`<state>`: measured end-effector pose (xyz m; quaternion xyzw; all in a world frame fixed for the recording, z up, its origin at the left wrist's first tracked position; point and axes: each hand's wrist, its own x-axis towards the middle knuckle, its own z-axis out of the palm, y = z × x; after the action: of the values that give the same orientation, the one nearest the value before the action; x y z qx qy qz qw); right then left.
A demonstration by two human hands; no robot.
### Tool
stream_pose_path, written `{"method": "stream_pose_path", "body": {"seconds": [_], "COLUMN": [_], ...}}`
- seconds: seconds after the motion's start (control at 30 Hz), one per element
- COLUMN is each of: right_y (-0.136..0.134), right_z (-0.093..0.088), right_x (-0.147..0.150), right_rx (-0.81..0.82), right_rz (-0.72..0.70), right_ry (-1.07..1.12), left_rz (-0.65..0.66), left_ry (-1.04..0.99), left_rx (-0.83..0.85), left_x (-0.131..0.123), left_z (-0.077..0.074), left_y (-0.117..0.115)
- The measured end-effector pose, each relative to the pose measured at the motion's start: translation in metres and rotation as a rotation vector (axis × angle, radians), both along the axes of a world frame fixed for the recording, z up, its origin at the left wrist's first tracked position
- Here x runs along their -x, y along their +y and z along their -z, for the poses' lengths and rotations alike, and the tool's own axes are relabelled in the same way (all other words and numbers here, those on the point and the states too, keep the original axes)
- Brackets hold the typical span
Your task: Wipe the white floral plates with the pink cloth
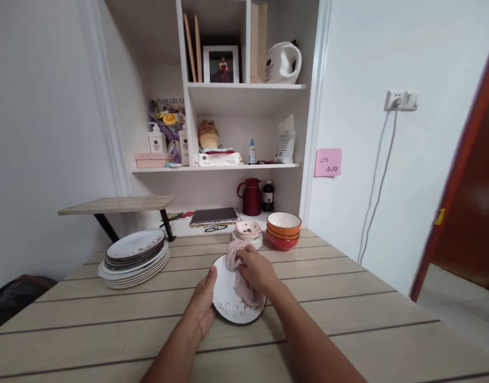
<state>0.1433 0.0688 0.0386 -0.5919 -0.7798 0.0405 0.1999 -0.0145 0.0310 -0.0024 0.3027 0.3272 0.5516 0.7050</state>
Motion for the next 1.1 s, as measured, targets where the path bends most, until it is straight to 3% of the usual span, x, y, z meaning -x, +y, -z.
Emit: {"method": "stream_pose_path", "body": {"seconds": [0.1, 0.23, 0.33, 0.4, 0.6, 0.8, 0.93, 1.1], "right_y": [-0.001, -0.009, -0.015, -0.017, -0.002, 0.010, 0.004, -0.009], "right_z": [-0.001, -0.002, 0.000, 0.003, 0.011, 0.008, 0.008, 0.012], "right_x": [-0.012, -0.014, -0.003, 0.010, 0.033, 0.007, -0.006, 0.004], "right_rx": [0.069, 0.169, 0.225, 0.173, -0.016, 0.012, 0.086, 0.114], "right_rz": [0.033, -0.094, -0.317, -0.408, -0.233, 0.027, -0.020, -0.278], "right_ry": [-0.133, -0.224, -0.235, -0.139, 0.117, -0.010, -0.120, -0.135], "left_rz": [-0.120, -0.187, -0.108, -0.019, 0.004, -0.054, -0.123, -0.095], "left_ry": [-0.006, -0.046, -0.103, -0.138, -0.167, -0.124, -0.126, -0.158], "left_rx": [0.036, 0.076, 0.050, 0.024, -0.012, 0.046, 0.092, 0.101], "left_x": [-0.002, -0.001, 0.002, 0.004, 0.003, 0.000, 0.000, 0.005], "left_z": [-0.001, 0.001, 0.003, 0.004, 0.005, 0.003, 0.001, 0.001], "left_y": [0.000, 0.001, 0.003, 0.005, 0.010, 0.006, 0.003, 0.002]}}
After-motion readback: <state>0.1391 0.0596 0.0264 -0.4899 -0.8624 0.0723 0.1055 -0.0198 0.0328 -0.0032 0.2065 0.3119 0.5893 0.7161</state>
